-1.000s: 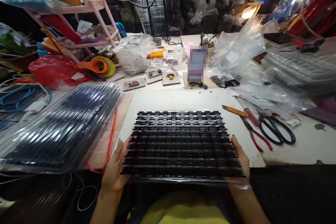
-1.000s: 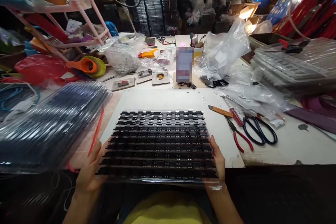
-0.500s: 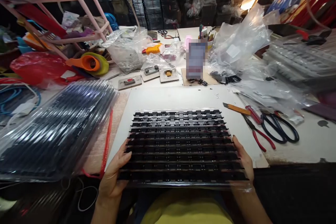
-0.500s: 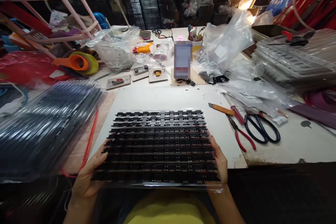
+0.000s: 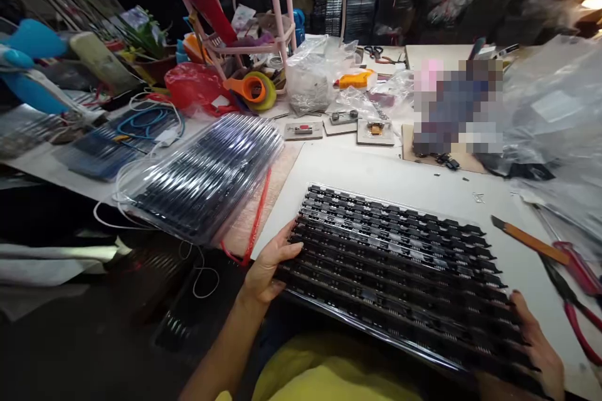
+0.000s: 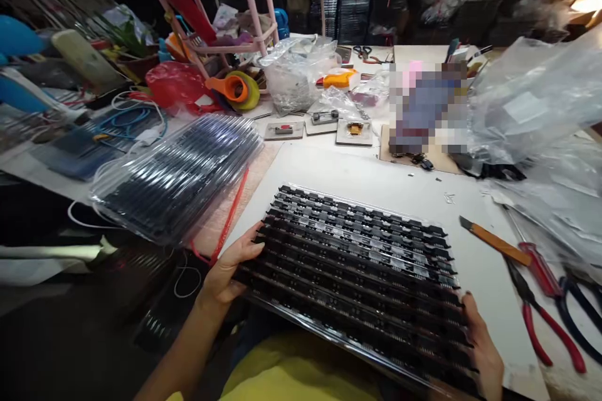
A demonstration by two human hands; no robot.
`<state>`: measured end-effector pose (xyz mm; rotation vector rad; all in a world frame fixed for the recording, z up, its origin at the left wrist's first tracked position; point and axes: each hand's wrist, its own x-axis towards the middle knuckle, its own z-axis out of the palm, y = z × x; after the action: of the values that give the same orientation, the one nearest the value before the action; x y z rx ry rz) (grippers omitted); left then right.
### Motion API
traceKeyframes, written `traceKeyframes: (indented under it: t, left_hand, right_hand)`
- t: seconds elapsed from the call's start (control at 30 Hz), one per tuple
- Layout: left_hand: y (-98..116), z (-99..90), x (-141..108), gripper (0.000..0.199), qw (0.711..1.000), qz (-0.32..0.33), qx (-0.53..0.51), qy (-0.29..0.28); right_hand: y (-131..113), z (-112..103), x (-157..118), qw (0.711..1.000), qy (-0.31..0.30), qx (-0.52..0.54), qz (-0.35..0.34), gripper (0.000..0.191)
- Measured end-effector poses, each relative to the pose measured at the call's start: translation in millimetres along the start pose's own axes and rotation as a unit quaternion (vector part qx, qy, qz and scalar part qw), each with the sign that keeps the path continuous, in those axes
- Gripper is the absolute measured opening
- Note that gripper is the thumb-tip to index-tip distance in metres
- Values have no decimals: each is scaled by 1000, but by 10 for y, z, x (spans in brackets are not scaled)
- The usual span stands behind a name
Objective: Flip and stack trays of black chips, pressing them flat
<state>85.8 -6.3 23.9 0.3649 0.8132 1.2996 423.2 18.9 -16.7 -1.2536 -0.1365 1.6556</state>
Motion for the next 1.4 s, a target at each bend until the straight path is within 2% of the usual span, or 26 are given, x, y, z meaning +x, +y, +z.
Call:
traceKeyframes:
  t: [0.2,0.33,0.4,0.53,0.67,0.8,1.0,1.07,1.17,1.3,1.4]
  left_hand:
    - [7,7,7,57,1000,-6,-12,13]
    - [10,17,21,58,1000,-9,-10,18]
    - [11,23,30,57,1000,-6,-7,17]
    - [11,28,46,53,1000,-5,-4,23]
    - [18,26,49,50,999,-7,9,51]
    - [26,36,45,41,997,-10,23,74]
    - [24,38,37,36,997,-10,31,75]
    - [24,38,37,35,996,-11,33,79]
    - [31,44,46,33,996,-11,33,76]
    - [50,13,59,39,996,-24,16,84]
    - [55,-76,51,43,994,-10,-37,98]
  right_hand:
    - [-48,136,-97,999,20,-37,-6,8]
    - [-78,249,-128,999,24,-20,15,31]
    - [-89,270,-120,999,38,-4,4,38]
    - [-118,204,-21,998,45,27,-22,34]
    - [-165,101,110,998,40,36,36,28]
    - [-182,90,134,996,33,32,75,30]
    - [-111,95,119,1000,13,18,20,32]
    - [-94,153,83,1000,19,17,5,28]
    - [-115,365,-44,998,52,44,-2,20]
    - [-195,691,-214,987,71,118,80,31]
    - [-188,751,-215,981,51,157,98,42]
